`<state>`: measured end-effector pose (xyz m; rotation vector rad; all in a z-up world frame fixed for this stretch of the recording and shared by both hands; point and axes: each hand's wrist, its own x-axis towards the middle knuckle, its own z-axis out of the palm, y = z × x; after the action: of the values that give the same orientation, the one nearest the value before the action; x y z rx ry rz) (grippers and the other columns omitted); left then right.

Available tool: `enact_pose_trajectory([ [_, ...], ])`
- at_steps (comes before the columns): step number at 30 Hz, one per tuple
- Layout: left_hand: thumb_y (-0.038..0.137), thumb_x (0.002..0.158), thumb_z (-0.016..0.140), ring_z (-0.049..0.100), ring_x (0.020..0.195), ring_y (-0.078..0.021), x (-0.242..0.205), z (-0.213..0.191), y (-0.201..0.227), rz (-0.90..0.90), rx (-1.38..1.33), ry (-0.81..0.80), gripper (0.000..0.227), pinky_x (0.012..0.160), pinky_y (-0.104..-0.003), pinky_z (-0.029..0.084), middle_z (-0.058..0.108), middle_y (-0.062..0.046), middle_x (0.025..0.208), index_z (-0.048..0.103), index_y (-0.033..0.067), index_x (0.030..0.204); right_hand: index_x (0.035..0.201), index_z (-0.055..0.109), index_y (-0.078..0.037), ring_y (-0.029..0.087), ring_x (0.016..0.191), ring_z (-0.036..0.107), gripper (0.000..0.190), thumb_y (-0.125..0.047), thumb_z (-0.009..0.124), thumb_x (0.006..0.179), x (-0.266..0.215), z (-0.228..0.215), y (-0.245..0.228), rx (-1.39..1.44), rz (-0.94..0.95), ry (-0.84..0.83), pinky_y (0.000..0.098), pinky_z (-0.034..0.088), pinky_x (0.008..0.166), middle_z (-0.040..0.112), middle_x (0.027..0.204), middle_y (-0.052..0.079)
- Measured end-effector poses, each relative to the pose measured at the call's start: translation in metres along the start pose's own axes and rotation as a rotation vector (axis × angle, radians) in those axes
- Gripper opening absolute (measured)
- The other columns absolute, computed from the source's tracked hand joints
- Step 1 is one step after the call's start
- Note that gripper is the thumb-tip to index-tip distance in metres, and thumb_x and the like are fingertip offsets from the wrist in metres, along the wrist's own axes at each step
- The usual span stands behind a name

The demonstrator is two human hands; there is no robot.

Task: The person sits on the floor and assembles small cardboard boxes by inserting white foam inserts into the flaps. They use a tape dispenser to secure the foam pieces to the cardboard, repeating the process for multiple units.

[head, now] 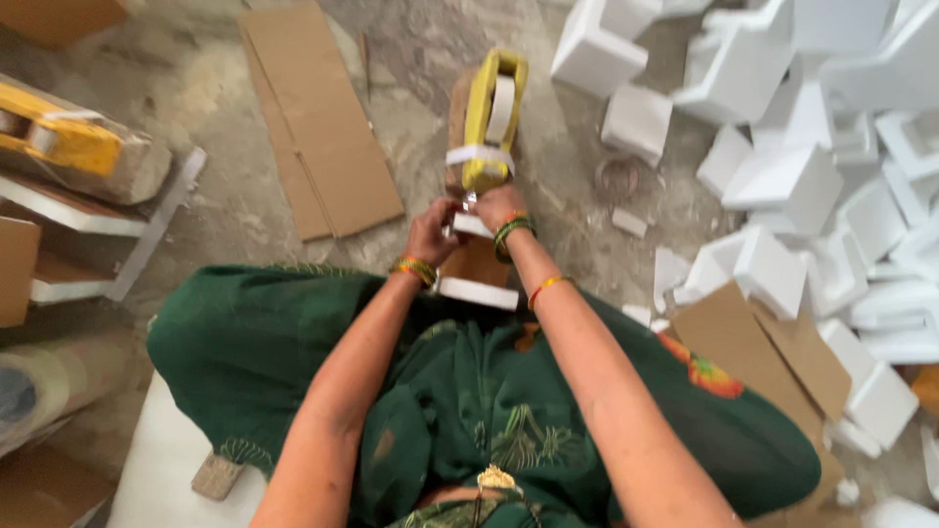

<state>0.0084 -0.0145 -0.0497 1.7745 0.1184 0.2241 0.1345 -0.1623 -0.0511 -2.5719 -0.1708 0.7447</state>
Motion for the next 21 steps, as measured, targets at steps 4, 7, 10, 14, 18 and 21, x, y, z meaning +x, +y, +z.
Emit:
enact_pose_trajectory([
  [4, 0.010, 0.066, 0.086, 0.070, 0.099, -0.0310, -0.015, 0.001, 0.012, -0.050, 0.001, 0.008, 0.066, 0.087, -0.040, 0.056, 0.071, -0.008, 0.107, 0.060, 0.0173, 0.126, 0.114, 0.074, -0.011, 0.020, 0.103, 0.073, 0.049, -0.040, 0.084, 0.075, 0.034, 0.011, 0.021, -0.160, -0.078, -0.258, 0.0329, 0.057, 0.086, 0.076, 0.114, 0.010],
  [7, 0.010, 0.065, 0.088, 0.065, 0.106, -0.0334, -0.008, 0.001, 0.015, 0.056, 0.189, -0.032, 0.054, 0.093, -0.042, 0.054, 0.067, -0.010, 0.111, 0.073, 0.0188, 0.116, 0.119, 0.069, -0.011, 0.025, 0.106, 0.068, 0.055, -0.047, 0.082, 0.080, 0.051, 0.014, 0.039, -0.353, -0.108, -0.292, 0.0377, 0.054, 0.087, 0.070, 0.118, 0.013],
  [10, 0.019, 0.064, 0.091, 0.063, 0.108, -0.0327, -0.003, -0.007, 0.007, -0.016, 0.244, -0.108, 0.048, 0.094, -0.043, 0.053, 0.065, -0.010, 0.110, 0.077, 0.0211, 0.110, 0.116, 0.077, -0.011, 0.028, 0.106, 0.073, 0.046, -0.047, 0.077, 0.087, 0.033, 0.019, 0.056, -0.162, -0.083, -0.005, 0.0367, 0.058, 0.093, 0.076, 0.116, 0.015],
  [14, 0.027, 0.060, 0.093, 0.061, 0.108, -0.0357, 0.002, -0.005, -0.007, -0.054, 0.316, -0.122, 0.050, 0.094, -0.046, 0.050, 0.064, -0.012, 0.110, 0.077, 0.0196, 0.107, 0.102, 0.071, -0.003, 0.030, 0.092, 0.070, 0.053, -0.054, 0.061, 0.111, -0.030, -0.004, 0.057, -0.069, -0.229, 0.180, 0.0378, 0.054, 0.084, 0.073, 0.102, 0.018],
  [18, 0.027, 0.058, 0.095, 0.059, 0.109, -0.0402, -0.002, 0.004, -0.019, -0.071, 0.574, -0.107, 0.043, 0.094, -0.048, 0.050, 0.066, -0.013, 0.109, 0.078, 0.0171, 0.096, 0.123, 0.069, -0.008, 0.043, 0.108, 0.066, 0.063, -0.033, 0.087, 0.068, -0.101, -0.039, 0.048, -0.210, -0.573, 0.240, 0.0509, 0.053, 0.090, 0.069, 0.121, 0.021],
  [21, 0.022, 0.055, 0.097, 0.064, 0.105, -0.0368, -0.005, -0.003, -0.025, -0.063, 0.407, -0.086, 0.051, 0.090, -0.045, 0.054, 0.067, -0.014, 0.107, 0.071, 0.0096, 0.097, 0.127, 0.066, -0.010, 0.035, 0.113, 0.068, 0.050, -0.005, 0.075, 0.078, -0.111, -0.051, 0.035, 0.034, -0.626, 0.156, 0.0390, 0.055, 0.098, 0.070, 0.125, 0.013],
])
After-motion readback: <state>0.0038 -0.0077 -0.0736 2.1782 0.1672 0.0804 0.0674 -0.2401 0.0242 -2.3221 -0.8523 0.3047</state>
